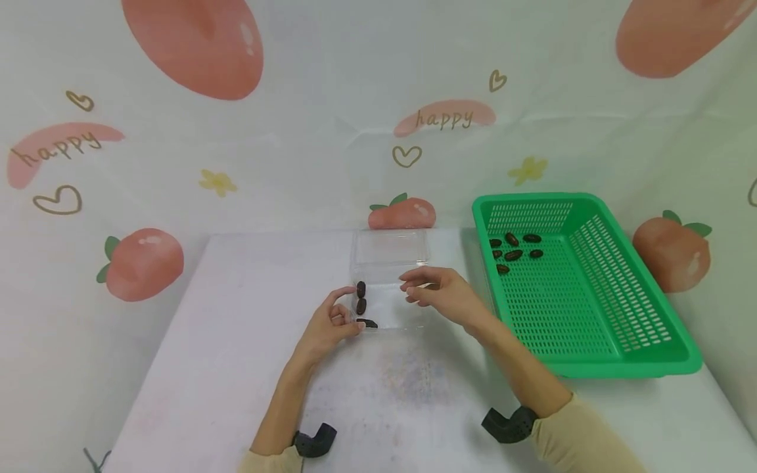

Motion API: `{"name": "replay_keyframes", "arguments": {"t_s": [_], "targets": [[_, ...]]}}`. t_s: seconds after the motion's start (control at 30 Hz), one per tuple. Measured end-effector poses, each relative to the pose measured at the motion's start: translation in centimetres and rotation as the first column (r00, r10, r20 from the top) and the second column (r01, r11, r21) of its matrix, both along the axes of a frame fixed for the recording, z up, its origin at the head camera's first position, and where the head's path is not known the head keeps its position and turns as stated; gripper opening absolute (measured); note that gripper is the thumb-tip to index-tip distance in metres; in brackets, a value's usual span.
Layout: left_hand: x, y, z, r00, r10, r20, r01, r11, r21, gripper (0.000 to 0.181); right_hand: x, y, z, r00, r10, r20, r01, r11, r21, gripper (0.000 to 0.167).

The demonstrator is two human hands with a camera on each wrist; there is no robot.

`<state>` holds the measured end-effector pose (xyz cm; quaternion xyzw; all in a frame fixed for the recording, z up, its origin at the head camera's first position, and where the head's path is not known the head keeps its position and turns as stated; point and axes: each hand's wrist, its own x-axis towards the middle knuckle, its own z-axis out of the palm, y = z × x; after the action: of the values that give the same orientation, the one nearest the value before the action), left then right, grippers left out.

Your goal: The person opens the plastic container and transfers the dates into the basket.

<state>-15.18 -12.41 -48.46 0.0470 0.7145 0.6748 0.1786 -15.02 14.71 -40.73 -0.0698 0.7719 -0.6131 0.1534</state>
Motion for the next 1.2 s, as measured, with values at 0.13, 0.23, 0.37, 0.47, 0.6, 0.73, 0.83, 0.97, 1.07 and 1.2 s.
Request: {"name": "replay_keyframes", "arguments": {"t_s": [0.13, 0.23, 0.37, 0.47, 0.6, 0.73, 0.83, 0.97, 1.07, 1.2], "targets": [[0.0, 0.0, 0.2, 1.0, 0.005, 0.002, -0.005, 1.0, 0.005, 0.076, 0.3, -1.7, -0.8, 1.0, 0.012, 0.013, -0.012, 1.0, -0.005, 0.027], [0.0, -0.1, 0.2, 1.0, 0.002, 0.009, -0.002, 1.0, 0.012, 0.076, 0.0, -2.7, -1.7, 0.999, 0.04, 0.005, -0.04, 0.999, -0.004, 0.028], [0.0, -0.1, 0.0, 1.0, 0.001, 0.011, -0.001, 1.0, 0.023, 0.077, -0.7, -3.6, -2.9, 0.997, 0.082, 0.008, -0.082, 0.997, -0.008, 0.032], [0.0, 0.0, 0.0, 1.0, 0.001, 0.009, -0.001, 1.0, 0.027, 0.076, -1.2, -4.2, -3.6, 0.994, 0.105, 0.014, -0.105, 0.994, 0.008, 0.033], [0.0, 0.0, 0.0, 1.0, 0.0, 0.005, 0.0, 1.0, 0.021, 0.076, -1.9, -4.7, -4.4, 0.991, 0.133, 0.009, -0.133, 0.989, 0.058, 0.031], [0.0, 0.0, 0.2, 1.0, 0.004, 0.005, -0.004, 1.0, 0.015, 0.076, -2.4, -5.1, -4.8, 0.985, 0.173, -0.004, -0.172, 0.978, 0.117, 0.03], [0.0, 0.1, 0.2, 1.0, -0.003, 0.001, 0.003, 1.0, 0.019, 0.077, -2.9, -5.4, -5.3, 0.978, 0.207, -0.003, -0.204, 0.969, 0.139, 0.029], [-0.1, 0.1, 0.2, 1.0, -0.013, -0.006, 0.013, 1.0, 0.017, 0.077, -3.3, -5.8, -6.0, 0.968, 0.249, 0.026, -0.25, 0.956, 0.153, 0.027], [0.0, 0.0, 0.2, 1.0, -0.013, 0.001, 0.013, 1.0, 0.013, 0.077, -3.3, -6.1, -6.1, 0.958, 0.28, 0.055, -0.285, 0.944, 0.164, 0.027], [-0.1, 0.0, 0.0, 1.0, -0.015, 0.0, 0.015, 1.0, 0.013, 0.076, -3.4, -6.3, -6.0, 0.947, 0.314, 0.07, -0.322, 0.93, 0.179, 0.027]]}}
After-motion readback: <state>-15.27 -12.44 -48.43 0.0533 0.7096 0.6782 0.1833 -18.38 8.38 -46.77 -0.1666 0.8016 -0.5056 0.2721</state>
